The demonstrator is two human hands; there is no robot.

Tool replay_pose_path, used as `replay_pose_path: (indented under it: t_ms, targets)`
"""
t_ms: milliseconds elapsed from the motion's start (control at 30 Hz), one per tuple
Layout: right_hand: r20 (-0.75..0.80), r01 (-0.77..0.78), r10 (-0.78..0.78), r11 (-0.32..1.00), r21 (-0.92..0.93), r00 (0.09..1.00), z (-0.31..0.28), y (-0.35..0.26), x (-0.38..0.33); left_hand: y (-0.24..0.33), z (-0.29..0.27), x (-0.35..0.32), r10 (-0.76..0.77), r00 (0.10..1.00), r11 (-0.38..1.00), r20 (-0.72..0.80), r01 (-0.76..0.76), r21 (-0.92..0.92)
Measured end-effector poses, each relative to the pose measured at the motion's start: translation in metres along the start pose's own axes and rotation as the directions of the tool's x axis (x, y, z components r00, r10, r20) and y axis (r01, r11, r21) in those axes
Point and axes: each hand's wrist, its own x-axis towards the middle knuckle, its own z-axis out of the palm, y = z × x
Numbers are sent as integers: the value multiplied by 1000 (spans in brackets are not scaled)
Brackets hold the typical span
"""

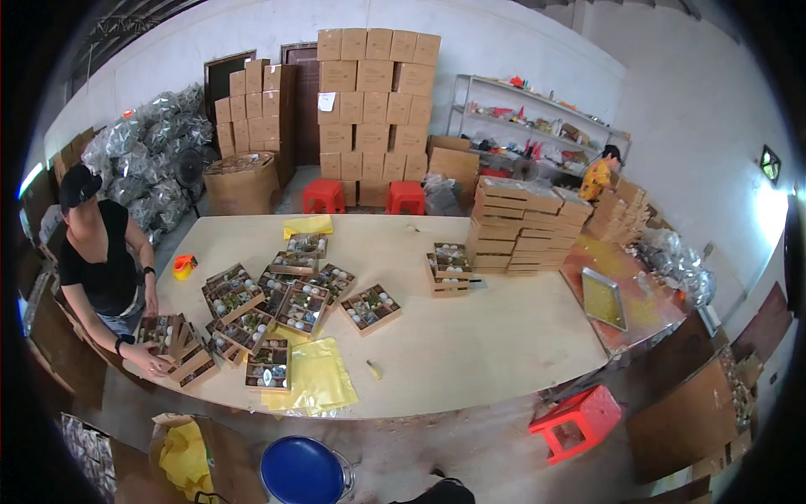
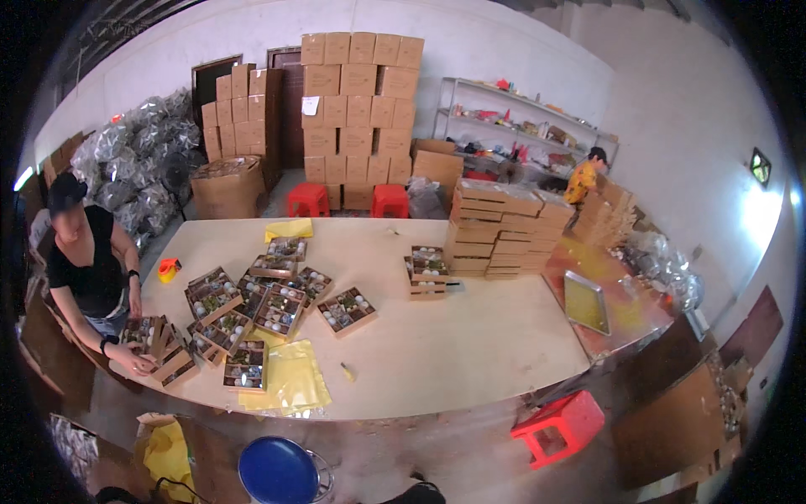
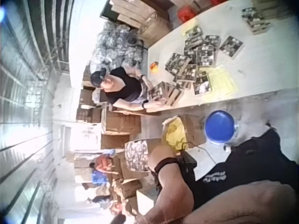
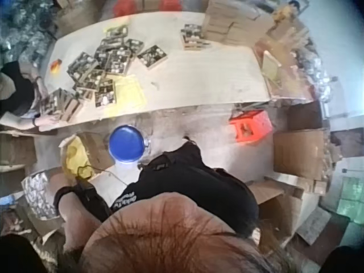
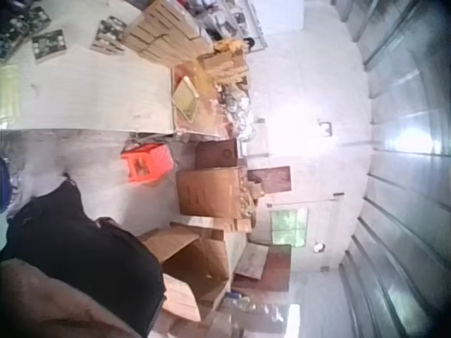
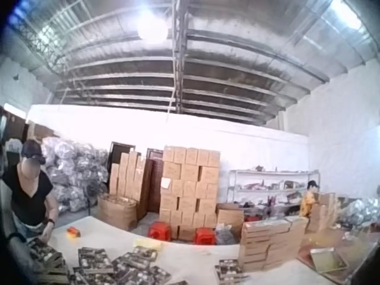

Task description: Packing decorative items into small boxes and sealing them with tape.

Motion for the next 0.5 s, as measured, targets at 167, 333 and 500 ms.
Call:
replay_pose_path:
  t_ms: [167, 333, 500]
  targets:
    - [-7, 18, -19, 996, -84, 1000, -111, 118, 46, 18, 73, 2, 52, 998, 999, 26, -52, -5]
    - [43, 302, -304, 901, -311, 952, -226, 56, 74, 62, 128, -16, -258, 906, 934, 336, 144, 327]
    - [150, 920, -908, 386, -66, 391, -424, 85, 98, -16, 194, -178, -765, -628, -643, 144, 730, -230]
